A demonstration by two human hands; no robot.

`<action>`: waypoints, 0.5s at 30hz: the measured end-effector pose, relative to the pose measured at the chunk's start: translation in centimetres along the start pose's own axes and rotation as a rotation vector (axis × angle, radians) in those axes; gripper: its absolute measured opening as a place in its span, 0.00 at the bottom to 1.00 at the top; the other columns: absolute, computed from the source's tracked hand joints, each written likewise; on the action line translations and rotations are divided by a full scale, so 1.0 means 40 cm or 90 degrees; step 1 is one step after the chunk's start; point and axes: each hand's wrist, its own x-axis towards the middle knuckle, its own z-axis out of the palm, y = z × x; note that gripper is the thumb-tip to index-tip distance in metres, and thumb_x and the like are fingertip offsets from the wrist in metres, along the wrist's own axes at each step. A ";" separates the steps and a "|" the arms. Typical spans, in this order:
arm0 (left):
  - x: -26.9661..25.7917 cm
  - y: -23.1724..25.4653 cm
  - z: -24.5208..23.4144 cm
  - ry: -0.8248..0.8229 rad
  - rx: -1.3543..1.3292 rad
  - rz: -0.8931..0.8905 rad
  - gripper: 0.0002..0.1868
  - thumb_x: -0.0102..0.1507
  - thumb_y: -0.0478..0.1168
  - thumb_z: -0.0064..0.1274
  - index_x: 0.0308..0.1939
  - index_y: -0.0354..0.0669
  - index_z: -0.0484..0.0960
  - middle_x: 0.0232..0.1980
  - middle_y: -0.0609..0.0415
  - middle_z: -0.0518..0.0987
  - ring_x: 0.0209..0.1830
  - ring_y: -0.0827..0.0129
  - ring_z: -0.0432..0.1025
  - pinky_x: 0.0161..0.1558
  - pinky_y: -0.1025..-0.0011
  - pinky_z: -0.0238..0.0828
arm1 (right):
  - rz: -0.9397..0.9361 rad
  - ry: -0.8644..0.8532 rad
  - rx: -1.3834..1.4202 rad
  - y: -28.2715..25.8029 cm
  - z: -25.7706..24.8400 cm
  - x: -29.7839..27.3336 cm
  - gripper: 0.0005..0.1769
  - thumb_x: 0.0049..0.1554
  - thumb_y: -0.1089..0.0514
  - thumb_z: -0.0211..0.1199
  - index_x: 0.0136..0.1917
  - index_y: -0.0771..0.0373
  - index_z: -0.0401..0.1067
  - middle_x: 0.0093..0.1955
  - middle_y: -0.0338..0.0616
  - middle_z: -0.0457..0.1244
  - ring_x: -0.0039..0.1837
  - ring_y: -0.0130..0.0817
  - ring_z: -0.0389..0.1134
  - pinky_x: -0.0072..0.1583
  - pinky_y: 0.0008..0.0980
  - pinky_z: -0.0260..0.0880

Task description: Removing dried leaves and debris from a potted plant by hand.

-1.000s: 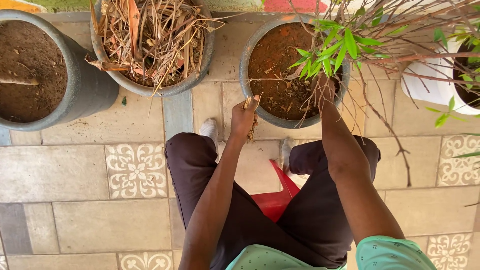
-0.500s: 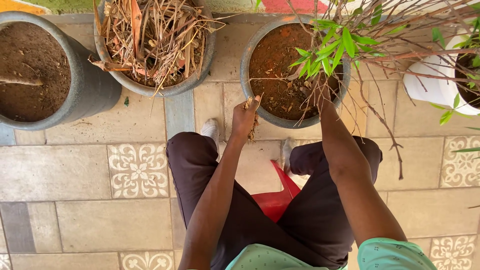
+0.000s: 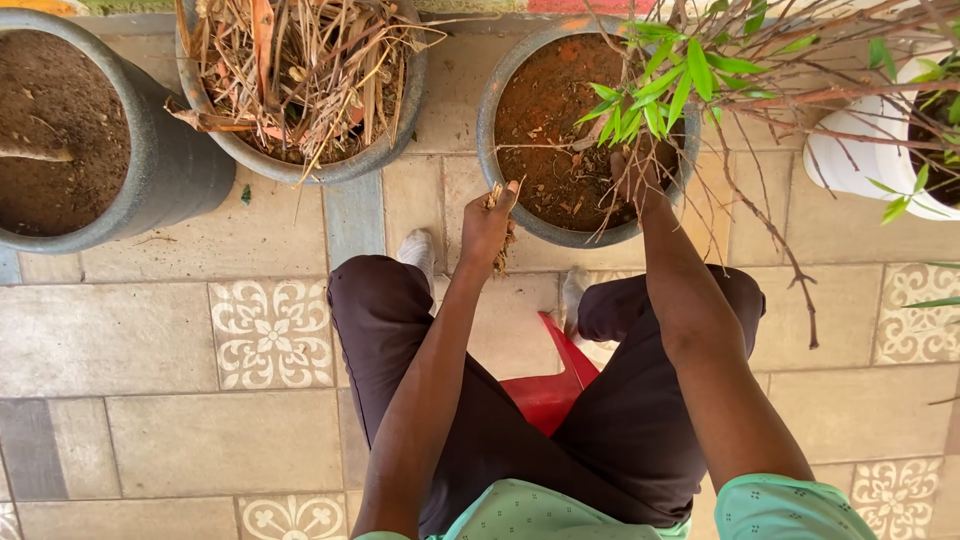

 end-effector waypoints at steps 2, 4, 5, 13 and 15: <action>0.002 -0.005 0.003 -0.008 -0.019 0.005 0.22 0.64 0.58 0.58 0.40 0.40 0.83 0.23 0.62 0.69 0.20 0.78 0.64 0.20 0.73 0.66 | 0.008 -0.019 -0.004 -0.036 -0.043 -0.010 0.39 0.58 0.46 0.66 0.74 0.67 0.60 0.68 0.60 0.60 0.66 0.56 0.65 0.62 0.50 0.68; 0.002 -0.004 0.008 -0.009 -0.023 0.002 0.22 0.64 0.57 0.58 0.40 0.40 0.83 0.23 0.62 0.69 0.20 0.78 0.64 0.20 0.74 0.65 | 0.016 -0.038 -0.009 -0.031 -0.045 -0.022 0.38 0.58 0.47 0.65 0.75 0.67 0.59 0.69 0.60 0.60 0.66 0.55 0.65 0.63 0.50 0.68; 0.001 -0.003 0.010 -0.009 -0.027 0.000 0.22 0.64 0.57 0.59 0.40 0.40 0.83 0.23 0.62 0.69 0.20 0.78 0.64 0.20 0.74 0.65 | 0.020 -0.047 -0.011 -0.029 -0.047 -0.028 0.38 0.58 0.47 0.64 0.75 0.66 0.59 0.69 0.59 0.60 0.67 0.55 0.65 0.63 0.50 0.68; 0.005 -0.020 0.028 -0.012 -0.013 0.014 0.23 0.63 0.59 0.59 0.36 0.42 0.80 0.23 0.62 0.69 0.20 0.78 0.64 0.21 0.73 0.67 | 0.046 -0.117 -0.025 0.117 0.058 -0.102 0.35 0.61 0.49 0.59 0.76 0.64 0.59 0.71 0.57 0.59 0.68 0.52 0.65 0.65 0.49 0.68; 0.005 -0.027 0.037 -0.016 -0.008 0.020 0.23 0.63 0.60 0.59 0.35 0.42 0.80 0.23 0.61 0.69 0.20 0.78 0.64 0.21 0.73 0.68 | 0.051 -0.135 -0.025 0.317 0.049 -0.275 0.34 0.61 0.49 0.57 0.77 0.63 0.59 0.72 0.56 0.59 0.69 0.51 0.65 0.66 0.49 0.68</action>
